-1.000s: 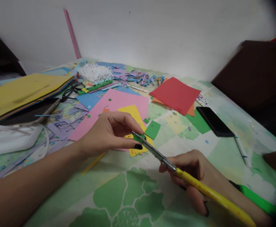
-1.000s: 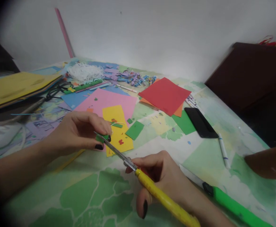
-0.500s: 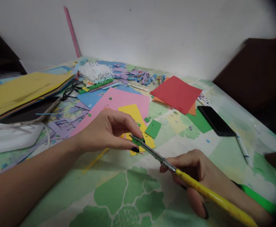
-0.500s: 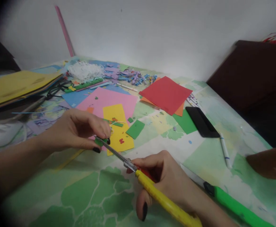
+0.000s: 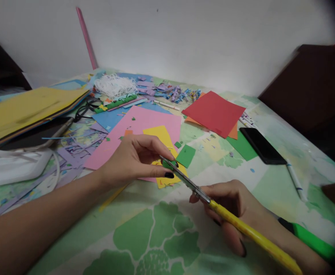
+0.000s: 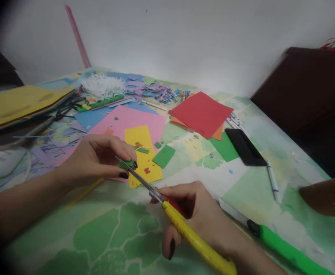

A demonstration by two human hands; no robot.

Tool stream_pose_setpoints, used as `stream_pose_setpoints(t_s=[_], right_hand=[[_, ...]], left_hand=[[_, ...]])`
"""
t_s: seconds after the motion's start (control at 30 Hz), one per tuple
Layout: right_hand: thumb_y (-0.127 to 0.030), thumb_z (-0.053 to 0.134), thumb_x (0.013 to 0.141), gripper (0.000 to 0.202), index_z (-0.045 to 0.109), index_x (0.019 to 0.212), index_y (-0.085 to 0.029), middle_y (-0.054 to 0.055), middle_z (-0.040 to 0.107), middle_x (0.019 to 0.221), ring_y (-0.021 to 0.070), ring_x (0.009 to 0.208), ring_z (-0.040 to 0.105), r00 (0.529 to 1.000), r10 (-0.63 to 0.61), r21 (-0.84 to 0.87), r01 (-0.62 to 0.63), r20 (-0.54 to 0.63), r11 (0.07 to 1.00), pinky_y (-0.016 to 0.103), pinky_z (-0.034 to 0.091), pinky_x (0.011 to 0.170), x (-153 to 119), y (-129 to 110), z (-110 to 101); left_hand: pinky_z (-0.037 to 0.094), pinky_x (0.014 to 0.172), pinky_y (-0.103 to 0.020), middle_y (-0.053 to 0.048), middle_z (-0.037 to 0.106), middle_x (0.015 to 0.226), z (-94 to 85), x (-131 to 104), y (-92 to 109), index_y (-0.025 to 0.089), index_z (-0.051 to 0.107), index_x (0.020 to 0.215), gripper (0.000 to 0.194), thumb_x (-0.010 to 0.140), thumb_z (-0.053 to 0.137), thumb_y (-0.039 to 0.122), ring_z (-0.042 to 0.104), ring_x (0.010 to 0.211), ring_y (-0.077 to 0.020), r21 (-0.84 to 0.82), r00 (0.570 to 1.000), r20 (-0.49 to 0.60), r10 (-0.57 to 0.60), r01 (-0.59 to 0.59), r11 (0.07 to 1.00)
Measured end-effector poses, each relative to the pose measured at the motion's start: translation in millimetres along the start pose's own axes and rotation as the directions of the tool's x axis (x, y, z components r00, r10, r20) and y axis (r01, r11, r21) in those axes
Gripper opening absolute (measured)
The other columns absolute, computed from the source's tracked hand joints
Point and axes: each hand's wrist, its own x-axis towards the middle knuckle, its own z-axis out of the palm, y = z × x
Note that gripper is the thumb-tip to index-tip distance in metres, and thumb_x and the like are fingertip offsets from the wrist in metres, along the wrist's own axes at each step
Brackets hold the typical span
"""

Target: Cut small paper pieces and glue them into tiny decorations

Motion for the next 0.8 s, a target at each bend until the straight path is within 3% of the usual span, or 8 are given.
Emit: stream_pose_setpoints(t_s=[0.13,0.3,0.5,0.67,0.8], right_hand=[[-0.037,0.074,0.078,0.030,0.071,0.098,-0.015,-0.001,0.060,0.053,0.0075,0.046,0.047,0.999,0.018,-0.015,-0.018,-0.029,1.000,0.017,0.029,0.040,-1,-1,2],[-0.041,0.081,0.068,0.037,0.072,0.090,-0.013,0.001,0.061,0.051,0.0076,0.045,0.045,0.999,0.044,-0.016,-0.044,0.000,0.999,0.018,0.026,0.039,0,-4,4],[-0.047,0.073,0.076,0.037,0.074,0.088,-0.012,0.001,0.059,0.049,0.0066,0.042,0.041,0.997,0.080,-0.078,-0.080,-0.011,0.994,0.019,0.026,0.039,-2,-7,4],[-0.047,0.076,0.071,0.037,0.075,0.088,-0.014,0.000,0.058,0.049,0.0082,0.043,0.045,0.997,0.080,-0.117,-0.082,-0.016,0.990,0.020,0.028,0.039,-1,-8,1],[-0.048,0.080,0.065,0.040,0.075,0.086,-0.015,-0.003,0.053,0.043,0.0074,0.040,0.039,0.992,0.121,-0.091,-0.117,0.038,0.989,0.021,0.026,0.039,-1,-12,2]], left_hand=[[0.059,0.071,-0.025,0.000,0.074,0.075,0.3,0,-1,0.023,0.074,0.074,0.026,0.059,0.081,0.003,0.071,0.074,-0.0162,0.000,1.000,-0.003,0.029,-0.029,1.000],[0.058,0.070,-0.023,0.000,0.074,0.075,-2.2,1,-2,0.022,0.074,0.076,0.027,0.059,0.081,0.002,0.070,0.074,-0.0145,0.002,0.998,0.036,0.056,-0.056,0.998],[0.056,0.076,-0.025,0.001,0.074,0.077,-8.5,2,0,0.027,0.076,0.080,0.033,0.060,0.080,0.001,0.069,0.077,-0.0152,0.005,0.993,0.110,0.031,-0.032,0.999],[0.055,0.079,-0.027,0.001,0.074,0.079,-13.4,1,2,0.030,0.077,0.084,0.037,0.061,0.078,0.000,0.069,0.079,-0.0170,0.050,0.986,0.166,-0.007,-0.001,0.999],[0.055,0.078,-0.028,0.000,0.074,0.080,-15.1,1,5,0.031,0.077,0.085,0.039,0.062,0.077,-0.001,0.069,0.079,-0.0179,0.069,0.981,0.194,-0.028,0.015,0.997]])
